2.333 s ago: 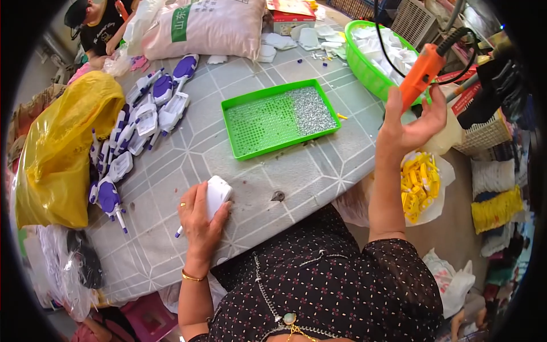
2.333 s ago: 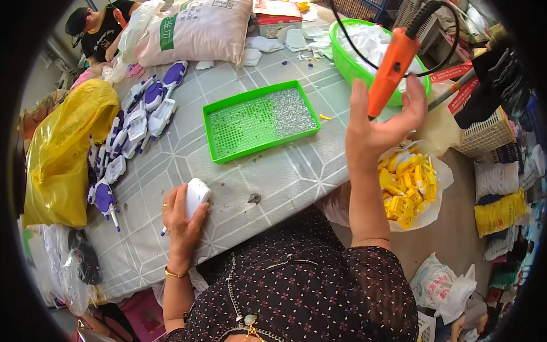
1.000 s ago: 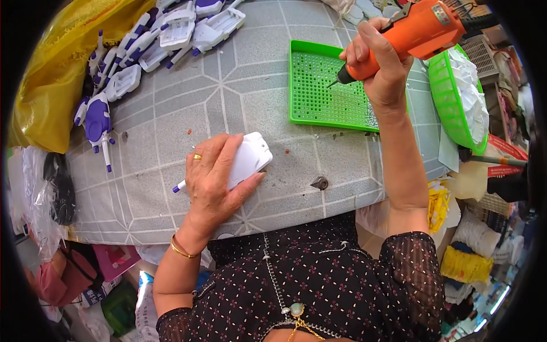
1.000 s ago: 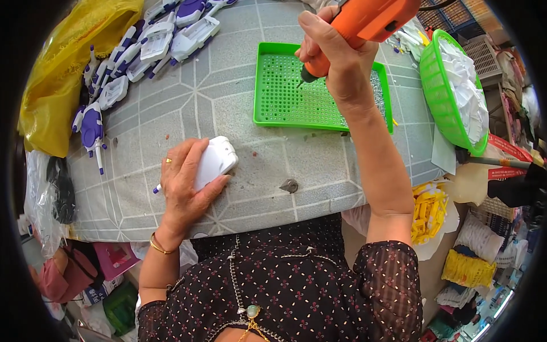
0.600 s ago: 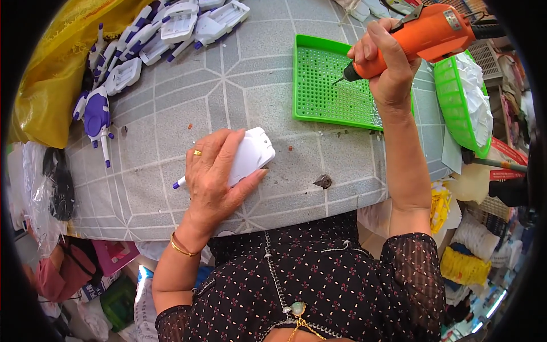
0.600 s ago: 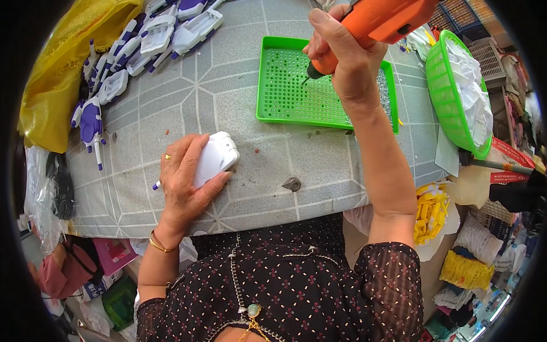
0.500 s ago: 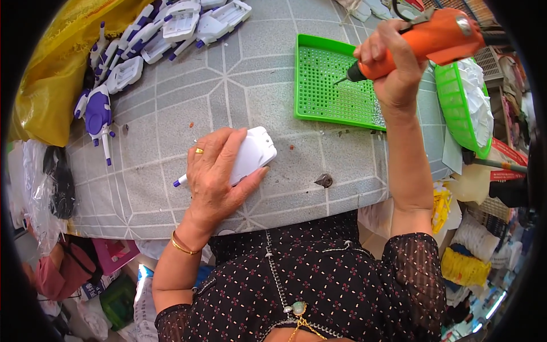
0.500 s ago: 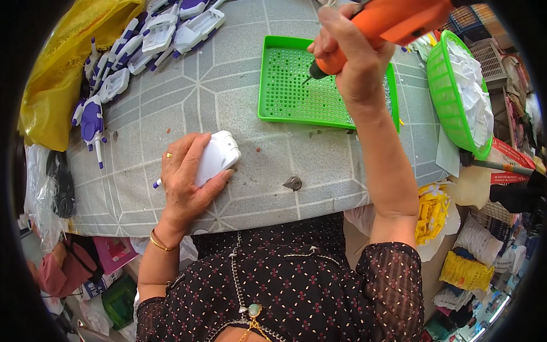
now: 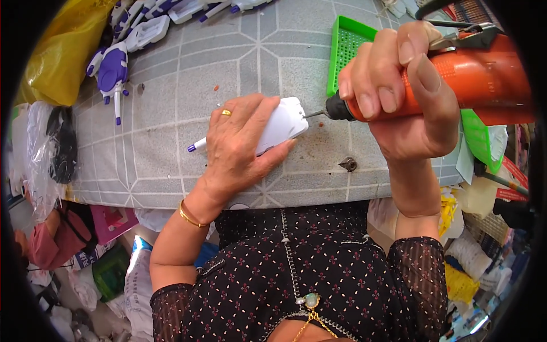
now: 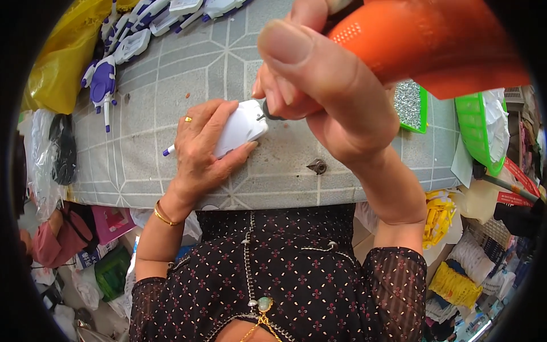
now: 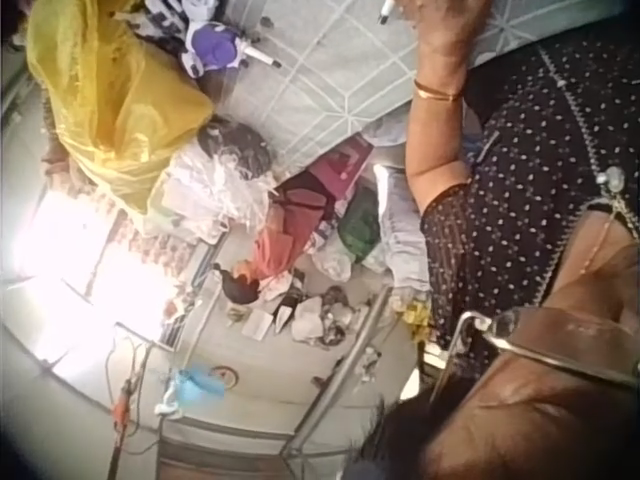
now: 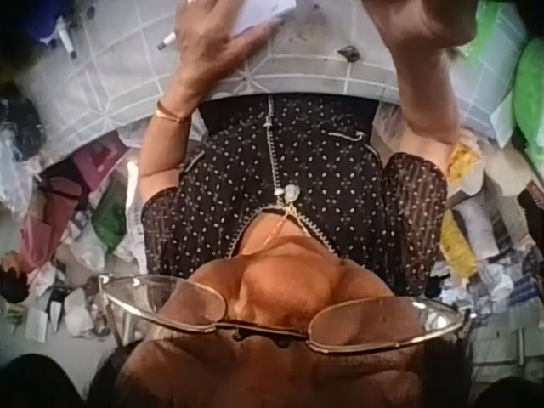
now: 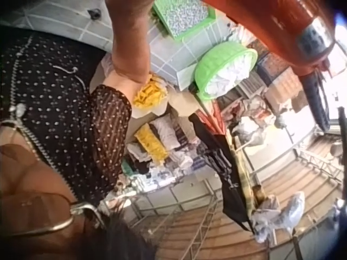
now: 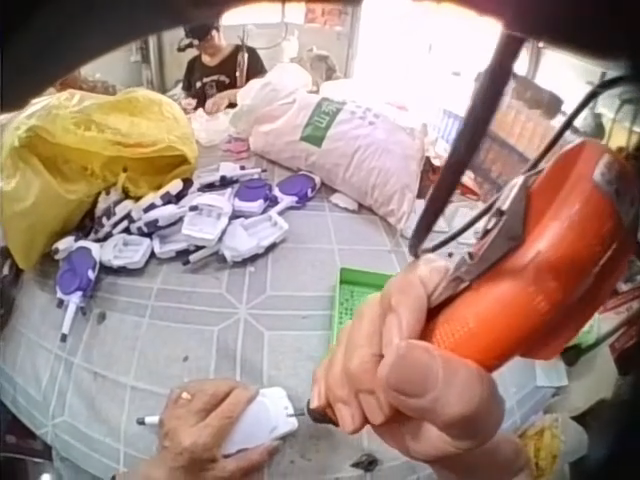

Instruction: The person assembles toy walkie-talkies by fitting covers onto the device bodies and fastening them with an electric screwdriver.

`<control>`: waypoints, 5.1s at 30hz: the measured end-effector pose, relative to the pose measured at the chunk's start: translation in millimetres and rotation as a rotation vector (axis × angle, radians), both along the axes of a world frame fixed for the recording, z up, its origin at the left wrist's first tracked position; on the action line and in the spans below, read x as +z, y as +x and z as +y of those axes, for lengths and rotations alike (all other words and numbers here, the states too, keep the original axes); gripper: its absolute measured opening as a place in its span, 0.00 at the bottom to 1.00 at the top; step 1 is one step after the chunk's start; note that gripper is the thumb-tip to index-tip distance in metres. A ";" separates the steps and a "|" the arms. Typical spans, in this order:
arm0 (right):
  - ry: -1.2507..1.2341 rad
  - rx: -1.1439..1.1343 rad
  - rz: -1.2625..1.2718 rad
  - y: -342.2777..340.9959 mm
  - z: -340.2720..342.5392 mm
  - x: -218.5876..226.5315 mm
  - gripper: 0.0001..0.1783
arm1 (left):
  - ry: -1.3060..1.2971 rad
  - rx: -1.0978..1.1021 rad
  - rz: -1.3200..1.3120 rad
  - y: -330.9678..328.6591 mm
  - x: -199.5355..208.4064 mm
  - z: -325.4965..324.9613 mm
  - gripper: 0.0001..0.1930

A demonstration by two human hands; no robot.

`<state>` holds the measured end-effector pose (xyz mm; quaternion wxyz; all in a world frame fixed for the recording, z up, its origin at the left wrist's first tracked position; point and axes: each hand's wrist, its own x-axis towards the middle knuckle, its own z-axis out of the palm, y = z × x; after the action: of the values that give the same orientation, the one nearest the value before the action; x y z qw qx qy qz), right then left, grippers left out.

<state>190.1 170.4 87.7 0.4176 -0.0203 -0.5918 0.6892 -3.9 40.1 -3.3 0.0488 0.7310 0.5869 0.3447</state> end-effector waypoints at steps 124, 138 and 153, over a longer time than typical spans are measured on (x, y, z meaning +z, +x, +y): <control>0.108 -1.542 -1.286 233.5 326.6 -85.2 0.42 | -0.357 -0.061 -1.681 28.6 2.5 -47.3 0.39; 0.470 -1.256 -1.108 256.1 253.7 -91.8 0.36 | -0.336 -0.082 -1.638 34.4 0.7 -46.5 0.45; -0.092 -0.827 -0.990 252.3 -92.6 13.1 0.29 | -0.299 -0.185 -1.713 18.2 -6.4 -50.2 0.45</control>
<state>442.5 77.7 100.8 0.3251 -0.5798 -0.6276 0.4054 14.3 -10.1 -9.7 0.5960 0.2513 0.3257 0.6896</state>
